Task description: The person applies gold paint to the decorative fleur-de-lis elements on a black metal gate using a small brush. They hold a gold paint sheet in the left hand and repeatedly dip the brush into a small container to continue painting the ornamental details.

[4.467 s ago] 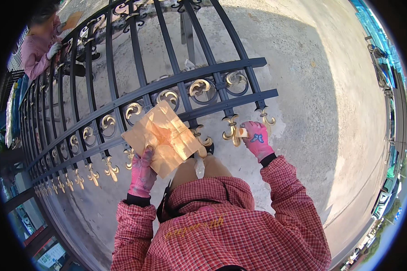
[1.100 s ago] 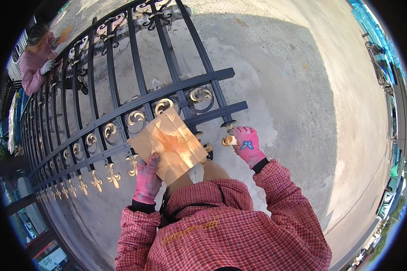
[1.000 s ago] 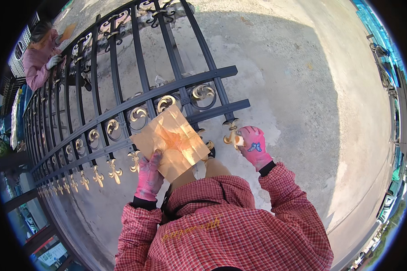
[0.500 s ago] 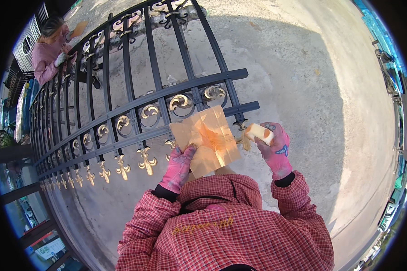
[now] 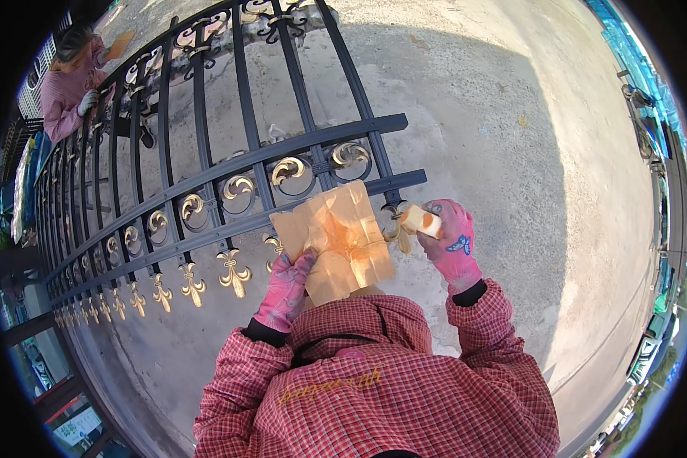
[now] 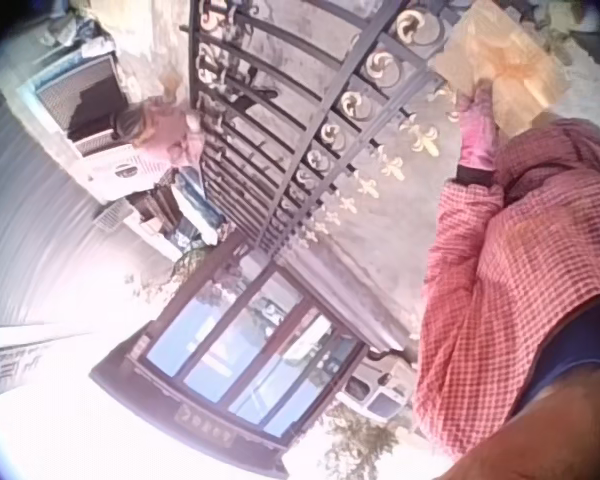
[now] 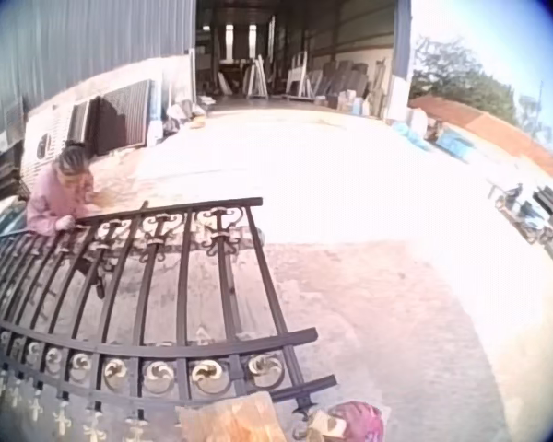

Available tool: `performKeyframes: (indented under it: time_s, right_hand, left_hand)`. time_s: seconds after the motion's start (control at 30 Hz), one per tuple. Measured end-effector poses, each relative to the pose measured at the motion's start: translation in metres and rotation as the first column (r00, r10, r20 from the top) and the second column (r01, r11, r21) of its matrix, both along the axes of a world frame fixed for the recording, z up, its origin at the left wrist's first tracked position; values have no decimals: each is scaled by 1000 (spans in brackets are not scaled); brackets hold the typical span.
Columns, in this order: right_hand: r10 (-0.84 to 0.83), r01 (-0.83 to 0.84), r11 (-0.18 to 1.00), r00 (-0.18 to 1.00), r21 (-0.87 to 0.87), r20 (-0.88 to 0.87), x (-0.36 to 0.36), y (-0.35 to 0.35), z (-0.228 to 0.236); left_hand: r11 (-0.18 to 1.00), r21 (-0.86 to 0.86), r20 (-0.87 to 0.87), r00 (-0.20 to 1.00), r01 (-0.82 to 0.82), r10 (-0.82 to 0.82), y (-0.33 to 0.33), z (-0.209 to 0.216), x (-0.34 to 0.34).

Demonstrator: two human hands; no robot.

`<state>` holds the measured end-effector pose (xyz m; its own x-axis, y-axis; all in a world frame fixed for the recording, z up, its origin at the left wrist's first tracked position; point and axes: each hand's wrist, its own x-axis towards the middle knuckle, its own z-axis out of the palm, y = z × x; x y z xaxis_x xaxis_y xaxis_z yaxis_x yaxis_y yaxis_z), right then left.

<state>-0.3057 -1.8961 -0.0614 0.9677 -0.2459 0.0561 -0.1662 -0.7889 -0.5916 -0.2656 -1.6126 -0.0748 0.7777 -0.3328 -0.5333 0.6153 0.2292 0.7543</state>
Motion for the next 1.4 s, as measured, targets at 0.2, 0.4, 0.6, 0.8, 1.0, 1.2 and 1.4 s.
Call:
performKeyframes:
  time_s: [0.2,0.4,0.6,0.8,1.0,1.2,1.4]
  right_hand:
    - [-47,30,997,961,-66,-271,-28,-36,-91]
    - [-16,-29,978,976,-204,-217,-22,-39,-101]
    - [-142,134,989,971,-54,-192,-23,-41,-106]
    - [-109,97,991,983,-90,-146,-14,-20,-118]
    - [-200,188,976,974,-105,-108,1,-20,-117]
    - [-259,235,956,957,-174,-130,5,-14,-120]
    - [-276,244,936,956,-253,-99,6,-10,-123]
  left_hand:
    - [994,43,-81,991,-100,103,29,6,12]
    - [986,56,12,988,-154,154,42,13,8]
    - [974,73,13,977,-215,214,52,19,3]
    - [962,82,27,965,-260,259,54,18,-1]
    - [963,90,28,967,-254,253,63,20,-1]
    - [959,85,-7,963,-269,271,60,25,3]
    - [970,80,20,974,-228,227,69,22,8]
